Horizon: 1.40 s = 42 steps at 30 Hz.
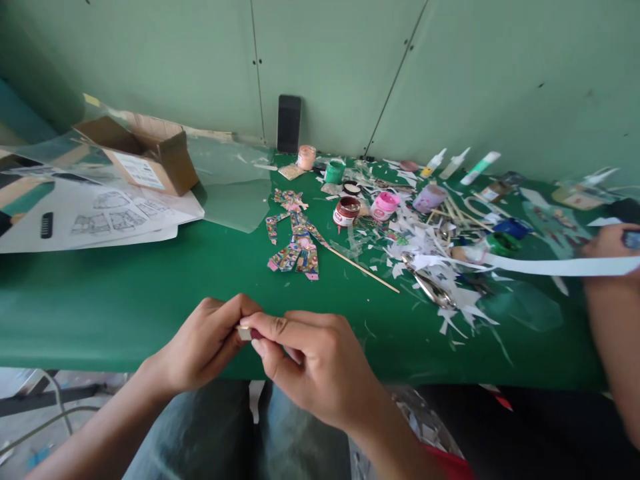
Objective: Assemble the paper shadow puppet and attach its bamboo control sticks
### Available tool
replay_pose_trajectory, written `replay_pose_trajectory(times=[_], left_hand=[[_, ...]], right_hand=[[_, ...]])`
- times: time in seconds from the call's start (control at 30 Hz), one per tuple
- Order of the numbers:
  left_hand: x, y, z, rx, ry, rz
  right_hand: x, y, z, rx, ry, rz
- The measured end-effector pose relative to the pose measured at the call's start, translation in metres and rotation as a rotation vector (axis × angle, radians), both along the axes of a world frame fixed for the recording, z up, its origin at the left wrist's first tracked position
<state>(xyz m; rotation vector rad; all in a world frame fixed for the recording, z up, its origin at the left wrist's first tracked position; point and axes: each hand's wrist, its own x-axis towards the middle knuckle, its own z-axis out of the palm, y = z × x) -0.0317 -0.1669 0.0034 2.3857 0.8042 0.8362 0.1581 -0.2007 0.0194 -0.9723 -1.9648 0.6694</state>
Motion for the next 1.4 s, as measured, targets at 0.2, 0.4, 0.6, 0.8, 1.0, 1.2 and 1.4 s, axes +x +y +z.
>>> replay_pose_trajectory(times=[0.2, 0.4, 0.6, 0.8, 1.0, 1.2, 1.4], left_hand=[[0.006, 0.005, -0.002, 0.015, 0.089, 0.029], [0.015, 0.011, 0.005, -0.004, 0.008, -0.001], [0.016, 0.01, 0.007, -0.011, -0.031, -0.036], [0.016, 0.009, 0.005, -0.034, 0.016, -0.05], [0.016, 0.01, 0.005, -0.019, -0.014, -0.08], [0.016, 0.01, 0.004, -0.043, 0.01, -0.073], [0.016, 0.01, 0.003, -0.023, 0.009, -0.092]], right_hand=[[-0.005, 0.001, -0.009, 0.026, 0.141, -0.09], [0.004, -0.005, -0.003, -0.02, 0.197, -0.215], [0.013, -0.009, 0.006, 0.047, 0.055, -0.166], [0.014, -0.008, 0.005, 0.028, -0.008, -0.158], [0.014, -0.009, 0.004, 0.007, -0.05, -0.114], [0.014, -0.007, 0.003, 0.016, -0.023, -0.111], [0.015, -0.006, 0.003, -0.031, -0.013, -0.07]])
